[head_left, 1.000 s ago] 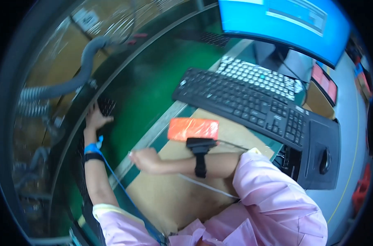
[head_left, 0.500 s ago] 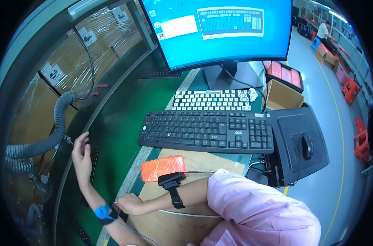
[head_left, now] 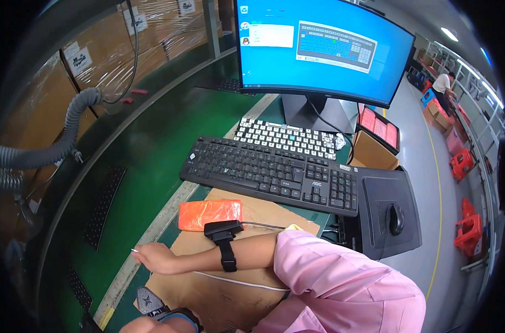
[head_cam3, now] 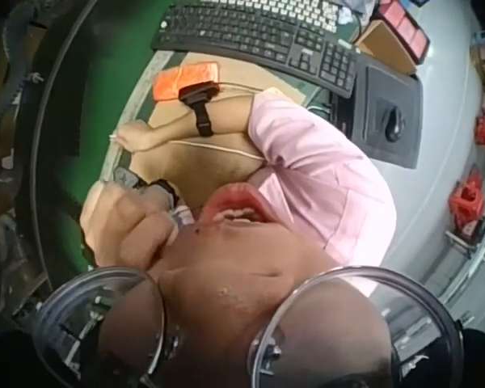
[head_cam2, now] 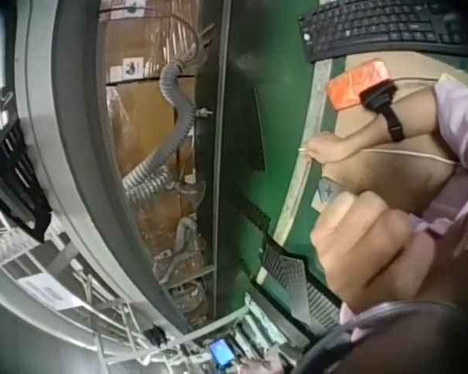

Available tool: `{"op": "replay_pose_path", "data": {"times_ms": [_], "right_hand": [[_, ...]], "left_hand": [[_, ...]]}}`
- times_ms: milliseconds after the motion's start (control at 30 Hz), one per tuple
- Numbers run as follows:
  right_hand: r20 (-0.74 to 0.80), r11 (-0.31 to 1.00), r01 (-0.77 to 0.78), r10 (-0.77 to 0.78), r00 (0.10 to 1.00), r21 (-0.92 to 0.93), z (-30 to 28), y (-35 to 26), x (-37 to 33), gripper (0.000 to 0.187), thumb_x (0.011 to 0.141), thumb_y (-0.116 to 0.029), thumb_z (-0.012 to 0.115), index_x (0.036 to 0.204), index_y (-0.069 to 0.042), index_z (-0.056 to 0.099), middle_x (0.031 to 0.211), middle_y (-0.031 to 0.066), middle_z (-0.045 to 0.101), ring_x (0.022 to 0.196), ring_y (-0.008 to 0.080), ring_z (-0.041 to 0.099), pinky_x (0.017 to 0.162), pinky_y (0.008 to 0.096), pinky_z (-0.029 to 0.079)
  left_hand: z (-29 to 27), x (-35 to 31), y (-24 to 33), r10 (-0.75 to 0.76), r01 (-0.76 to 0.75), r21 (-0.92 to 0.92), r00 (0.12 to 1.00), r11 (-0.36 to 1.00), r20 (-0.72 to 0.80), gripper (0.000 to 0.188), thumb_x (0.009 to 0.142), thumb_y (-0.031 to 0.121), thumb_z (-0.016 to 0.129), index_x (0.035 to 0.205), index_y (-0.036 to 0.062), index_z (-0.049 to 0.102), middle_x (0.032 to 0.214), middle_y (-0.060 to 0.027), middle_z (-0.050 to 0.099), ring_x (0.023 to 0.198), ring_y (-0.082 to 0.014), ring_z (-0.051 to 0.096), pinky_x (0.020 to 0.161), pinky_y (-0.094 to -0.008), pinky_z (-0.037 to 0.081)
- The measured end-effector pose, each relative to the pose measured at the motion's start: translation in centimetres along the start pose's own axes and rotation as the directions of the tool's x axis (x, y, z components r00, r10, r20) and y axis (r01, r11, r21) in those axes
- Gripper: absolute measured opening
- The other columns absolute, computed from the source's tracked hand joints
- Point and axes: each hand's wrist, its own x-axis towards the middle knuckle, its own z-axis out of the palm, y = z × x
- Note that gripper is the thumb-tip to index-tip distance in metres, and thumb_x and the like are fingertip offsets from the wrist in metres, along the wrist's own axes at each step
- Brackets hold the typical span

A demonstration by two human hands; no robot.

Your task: The person connects a keyboard PCB to a monitor with a USB cable, then inspects the RGB LEDs on the PCB.

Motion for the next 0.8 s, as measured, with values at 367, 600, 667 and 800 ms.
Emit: {"op": "replay_pose_path", "data": {"times_ms": [367, 600, 667, 800], "right_hand": [[0.081, 0.999, -0.051, 0.052, 0.995, -0.014, 0.2, 0.5, 0.2, 0.032, 0.086, -0.025, 0.037, 0.067, -0.004, 0.051, 0.062, 0.0119, 0.056, 0.063, 0.0299, 0.056, 0.06, 0.0409, 0.042], [0.046, 1.0, -0.026, 0.026, 0.999, -0.018, -0.6, -0.2, 0.3, 0.032, 0.086, -0.025, 0.036, 0.07, -0.003, 0.052, 0.066, 0.0124, 0.057, 0.066, 0.0316, 0.056, 0.062, 0.0403, 0.043], [0.058, 0.999, -0.013, 0.015, 0.998, -0.033, -0.4, -0.2, -0.3, 0.031, 0.087, -0.025, 0.036, 0.071, -0.004, 0.053, 0.067, 0.0129, 0.057, 0.067, 0.032, 0.055, 0.062, 0.0403, 0.043], [0.09, 0.997, 0.005, 0.002, 0.996, -0.075, 0.4, 0.4, -0.4, 0.031, 0.086, -0.025, 0.036, 0.073, -0.005, 0.056, 0.07, 0.015, 0.057, 0.07, 0.033, 0.055, 0.063, 0.0402, 0.043]], "left_hand": [[2.5, -2.1, 2.7, -0.524, 0.444, -0.283, 0.766, 0.85, -0.371, 0.022, 0.068, 0.011, 0.058, 0.055, 0.0071, 0.04, 0.063, -0.0077, 0.05, 0.051, -0.0151, 0.044, 0.045, -0.0238, 0.031], [-1.7, -1.0, 1.3, -0.139, 0.141, 0.096, 0.99, 0.985, -0.024, 0.018, 0.068, 0.005, 0.058, 0.064, 0.0063, 0.041, 0.066, -0.004, 0.052, 0.054, -0.0129, 0.045, 0.044, -0.0248, 0.031], [0.0, -2.1, 0.4, 0.075, -0.014, 0.229, 0.963, 0.973, -0.26, 0.018, 0.067, 0.005, 0.059, 0.066, 0.0066, 0.042, 0.067, -0.0022, 0.053, 0.054, -0.0118, 0.045, 0.045, -0.0254, 0.032], [2.0, -4.3, -1.2, 0.196, -0.552, -0.292, 0.661, 0.781, -0.725, 0.014, 0.069, 0.009, 0.058, 0.082, 0.0056, 0.052, 0.069, -0.0045, 0.054, 0.059, -0.0145, 0.047, 0.047, -0.0293, 0.037]]}}
